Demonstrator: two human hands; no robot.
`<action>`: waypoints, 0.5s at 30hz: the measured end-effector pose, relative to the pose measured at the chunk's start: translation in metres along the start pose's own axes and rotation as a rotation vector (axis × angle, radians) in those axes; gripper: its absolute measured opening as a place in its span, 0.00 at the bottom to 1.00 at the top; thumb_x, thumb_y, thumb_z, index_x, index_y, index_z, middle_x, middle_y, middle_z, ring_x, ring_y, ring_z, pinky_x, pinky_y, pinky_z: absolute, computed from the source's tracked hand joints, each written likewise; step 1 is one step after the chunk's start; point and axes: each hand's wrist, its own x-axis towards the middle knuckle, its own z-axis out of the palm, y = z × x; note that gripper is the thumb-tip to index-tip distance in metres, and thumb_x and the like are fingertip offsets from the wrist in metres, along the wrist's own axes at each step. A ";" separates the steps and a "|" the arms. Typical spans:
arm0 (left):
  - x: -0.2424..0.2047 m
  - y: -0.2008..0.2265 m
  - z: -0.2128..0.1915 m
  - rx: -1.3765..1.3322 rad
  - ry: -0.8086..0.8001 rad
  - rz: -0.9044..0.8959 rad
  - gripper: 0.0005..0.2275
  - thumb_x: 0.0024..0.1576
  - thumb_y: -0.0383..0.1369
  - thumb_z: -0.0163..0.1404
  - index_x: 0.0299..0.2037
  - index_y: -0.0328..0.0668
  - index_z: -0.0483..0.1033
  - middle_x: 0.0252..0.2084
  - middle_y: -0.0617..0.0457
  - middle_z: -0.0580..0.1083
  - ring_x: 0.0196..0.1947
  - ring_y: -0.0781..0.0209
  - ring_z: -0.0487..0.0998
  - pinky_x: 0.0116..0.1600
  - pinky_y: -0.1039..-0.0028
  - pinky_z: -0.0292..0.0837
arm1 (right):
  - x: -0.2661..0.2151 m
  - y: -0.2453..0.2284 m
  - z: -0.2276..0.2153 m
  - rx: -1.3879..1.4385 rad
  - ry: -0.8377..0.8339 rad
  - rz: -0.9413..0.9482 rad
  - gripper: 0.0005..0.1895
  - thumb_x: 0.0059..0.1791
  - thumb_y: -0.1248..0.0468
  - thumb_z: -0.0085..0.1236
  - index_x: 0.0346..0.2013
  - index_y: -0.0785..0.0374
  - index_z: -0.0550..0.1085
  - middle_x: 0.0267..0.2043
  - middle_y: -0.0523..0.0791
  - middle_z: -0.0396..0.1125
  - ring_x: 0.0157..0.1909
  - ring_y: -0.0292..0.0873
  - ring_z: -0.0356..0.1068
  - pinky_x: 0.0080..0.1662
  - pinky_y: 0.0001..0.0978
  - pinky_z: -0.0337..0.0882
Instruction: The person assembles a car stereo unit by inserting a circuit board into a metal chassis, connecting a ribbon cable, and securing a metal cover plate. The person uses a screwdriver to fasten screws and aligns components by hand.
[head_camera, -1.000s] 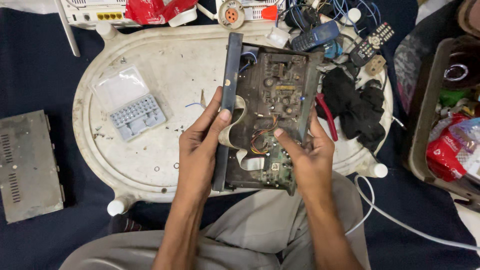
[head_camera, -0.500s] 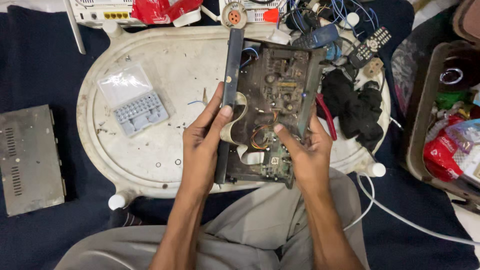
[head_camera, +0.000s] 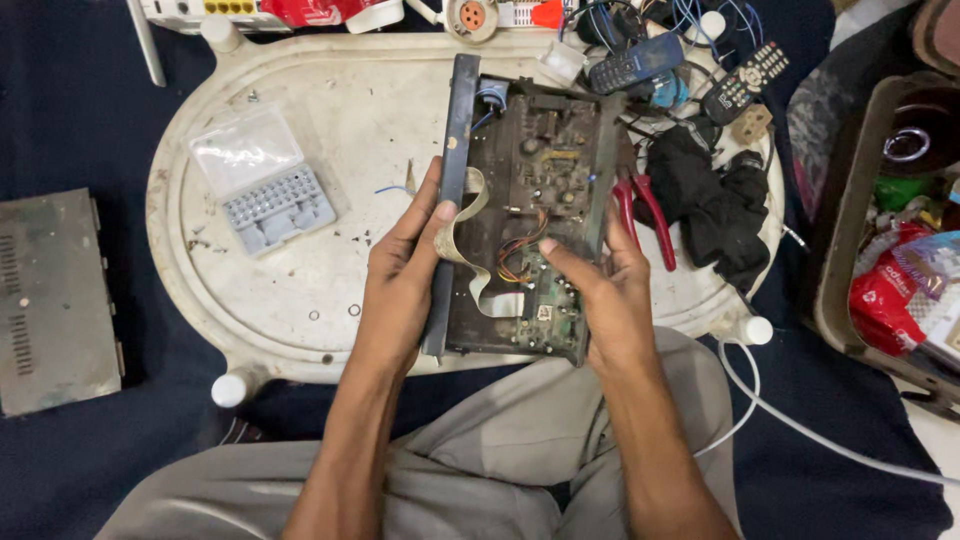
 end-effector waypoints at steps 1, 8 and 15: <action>0.002 -0.002 -0.001 0.022 -0.021 0.010 0.24 0.67 0.35 0.45 0.73 0.43 0.59 0.68 0.49 0.70 0.62 0.66 0.70 0.68 0.76 0.63 | 0.002 0.001 0.001 0.048 0.005 0.037 0.35 0.45 0.78 0.59 0.68 0.66 0.65 0.54 0.47 0.72 0.52 0.40 0.74 0.53 0.34 0.75; 0.013 -0.021 -0.008 0.027 -0.039 -0.002 0.25 0.69 0.35 0.40 0.76 0.42 0.53 0.69 0.47 0.68 0.65 0.64 0.69 0.69 0.75 0.61 | 0.014 0.005 0.003 0.164 -0.036 0.151 0.38 0.44 0.77 0.59 0.69 0.64 0.64 0.54 0.50 0.72 0.49 0.43 0.75 0.49 0.37 0.78; 0.009 -0.026 0.000 -0.056 -0.037 -0.041 0.25 0.69 0.34 0.38 0.76 0.40 0.51 0.68 0.46 0.69 0.63 0.63 0.70 0.68 0.74 0.62 | 0.011 0.005 -0.002 0.141 0.014 0.189 0.37 0.43 0.76 0.60 0.67 0.65 0.65 0.51 0.50 0.72 0.47 0.43 0.76 0.47 0.37 0.79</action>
